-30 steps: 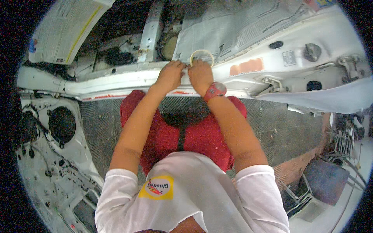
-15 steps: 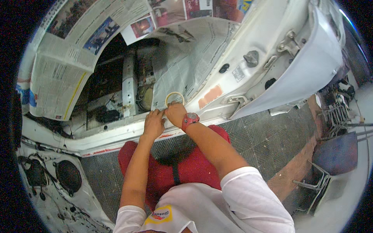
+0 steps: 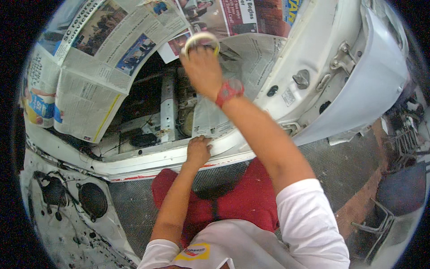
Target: The person tapes newspaper sheets onto the open hood of a white car using masking tape. They repeatedly fold, position, and secure the newspaper to cover the hood surface, smoothing it down and adding tape as needed.
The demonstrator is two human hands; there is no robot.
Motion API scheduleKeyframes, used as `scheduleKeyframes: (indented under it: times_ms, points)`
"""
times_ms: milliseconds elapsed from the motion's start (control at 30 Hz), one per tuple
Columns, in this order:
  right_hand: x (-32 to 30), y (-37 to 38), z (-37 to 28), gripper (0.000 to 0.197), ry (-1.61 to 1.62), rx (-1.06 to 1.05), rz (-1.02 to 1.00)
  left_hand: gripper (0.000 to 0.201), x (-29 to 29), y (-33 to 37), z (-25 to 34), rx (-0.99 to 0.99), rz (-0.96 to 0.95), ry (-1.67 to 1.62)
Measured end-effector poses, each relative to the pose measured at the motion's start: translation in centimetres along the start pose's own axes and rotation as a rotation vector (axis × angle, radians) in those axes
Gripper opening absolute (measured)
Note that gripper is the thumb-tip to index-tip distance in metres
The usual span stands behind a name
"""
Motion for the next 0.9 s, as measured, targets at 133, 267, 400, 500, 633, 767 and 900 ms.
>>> scheduleKeyframes:
  times_ms: [133,267,400,500,633,767,900]
  points:
    - [3.0,5.9,3.4,0.028,-0.115,-0.100,-0.226,0.045,0.3,-0.3,0.6,-0.031,0.010,0.053]
    - [3.1,3.9,2.5,0.018,-0.118,-0.191,-0.321,0.043,-0.3,-0.4,0.2,-0.068,0.075,-0.010]
    - [-2.3,-0.4,0.5,0.015,0.020,-0.329,-0.237,0.037,0.1,0.3,-0.7,-0.074,0.018,-0.044]
    - [-6.1,-3.0,-0.2,0.016,0.103,-0.389,-0.325,0.053,0.1,1.6,-3.4,-0.217,-0.008,-0.258]
    - [-10.7,-4.3,0.9,0.024,0.125,-0.357,-0.398,0.089,-7.1,3.0,-9.1,-0.294,0.518,-0.606]
    - [-14.6,-3.8,4.4,0.028,0.169,-0.140,-0.389,0.095,-19.8,-1.4,-10.0,-0.102,1.236,-0.275]
    - [-16.9,-1.8,8.2,0.025,0.246,-0.013,-0.245,0.050,-28.1,-3.2,-6.6,-0.063,1.133,-0.134]
Point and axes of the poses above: each hand's wrist, its own y-axis towards the middle knuckle, its own x-axis out of the palm, z = x × y, the point moved 9 cm from there along y, towards the middle knuckle
